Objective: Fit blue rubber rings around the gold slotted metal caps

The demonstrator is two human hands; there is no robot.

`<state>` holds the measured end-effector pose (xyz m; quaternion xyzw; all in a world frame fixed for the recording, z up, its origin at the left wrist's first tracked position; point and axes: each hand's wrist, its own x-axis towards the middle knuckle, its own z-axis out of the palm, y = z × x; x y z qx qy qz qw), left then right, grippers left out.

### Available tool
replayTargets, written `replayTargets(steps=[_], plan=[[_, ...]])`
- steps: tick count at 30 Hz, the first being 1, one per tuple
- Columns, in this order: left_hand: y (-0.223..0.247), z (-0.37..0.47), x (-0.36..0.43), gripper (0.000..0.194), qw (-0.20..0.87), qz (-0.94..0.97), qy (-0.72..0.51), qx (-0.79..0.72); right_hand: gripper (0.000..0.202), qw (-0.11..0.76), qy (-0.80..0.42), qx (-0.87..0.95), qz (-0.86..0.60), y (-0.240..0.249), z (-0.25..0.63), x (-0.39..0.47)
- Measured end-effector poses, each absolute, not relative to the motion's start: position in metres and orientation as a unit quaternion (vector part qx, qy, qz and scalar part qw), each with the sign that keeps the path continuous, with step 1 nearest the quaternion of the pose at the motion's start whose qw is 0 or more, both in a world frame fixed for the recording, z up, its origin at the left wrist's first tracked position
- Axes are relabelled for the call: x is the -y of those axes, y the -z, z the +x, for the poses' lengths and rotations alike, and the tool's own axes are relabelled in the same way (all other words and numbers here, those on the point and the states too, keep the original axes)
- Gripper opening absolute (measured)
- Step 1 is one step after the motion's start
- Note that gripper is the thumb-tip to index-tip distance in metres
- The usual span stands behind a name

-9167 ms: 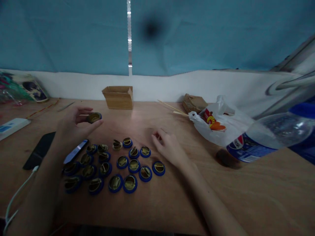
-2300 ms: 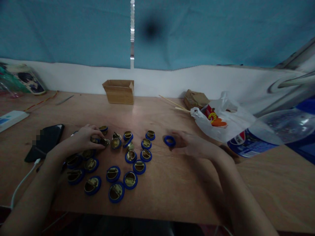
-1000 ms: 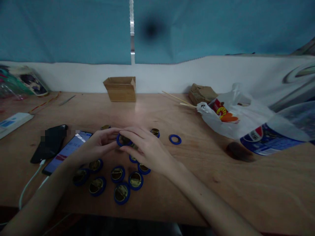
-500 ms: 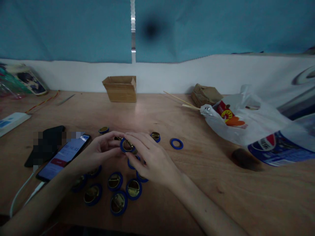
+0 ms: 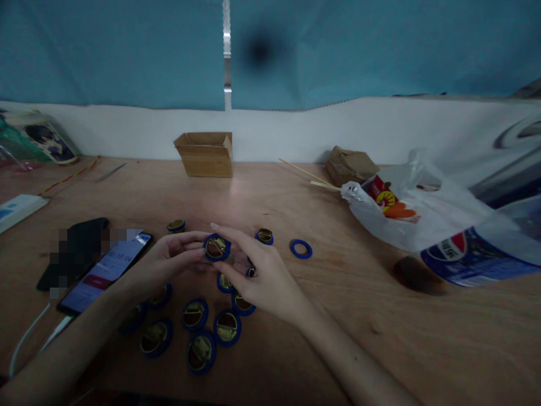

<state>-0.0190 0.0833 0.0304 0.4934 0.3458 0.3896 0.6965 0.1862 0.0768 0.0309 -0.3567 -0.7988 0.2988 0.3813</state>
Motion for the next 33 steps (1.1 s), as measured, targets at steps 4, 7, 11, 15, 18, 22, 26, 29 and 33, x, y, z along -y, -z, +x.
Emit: replayTargets(steps=[4,7,11,15,18,22,26,29,33], plan=[[-0.031,-0.022,-0.084,0.035,0.695,0.491,-0.395,-0.347,0.040,0.420,-0.462,0.706,-0.336,-0.034,0.184,-0.076],[-0.032,-0.023,-0.085,0.033,0.694,0.487,-0.392,-0.358,0.027,0.428,-0.536,0.646,-0.336,-0.034,0.181,-0.077],[-0.033,-0.023,-0.084,0.031,0.699,0.478,-0.383,-0.370,0.021,0.423,-0.576,0.605,-0.350,-0.033,0.178,-0.080],[-0.034,-0.021,-0.083,0.031,0.701,0.469,-0.376,-0.383,0.020,0.422,-0.585,0.592,-0.360,-0.036,0.180,-0.081],[-0.035,-0.021,-0.084,0.033,0.699,0.470,-0.371,-0.391,0.019,0.415,-0.586,0.587,-0.374,-0.039,0.182,-0.082],[-0.035,-0.021,-0.084,0.032,0.700,0.479,-0.359,-0.389,0.020,0.415,-0.577,0.593,-0.379,-0.036,0.181,-0.083],[-0.036,-0.020,-0.083,0.031,0.702,0.486,-0.352,-0.383,0.021,0.401,-0.579,0.597,-0.384,-0.031,0.181,-0.084],[-0.038,-0.019,-0.083,0.032,0.689,0.493,-0.355,-0.395,0.022,0.401,-0.572,0.609,-0.375,-0.028,0.181,-0.083],[-0.037,-0.019,-0.085,0.029,0.663,0.512,-0.369,-0.403,0.024,0.404,-0.514,0.659,-0.373,-0.026,0.180,-0.083]])
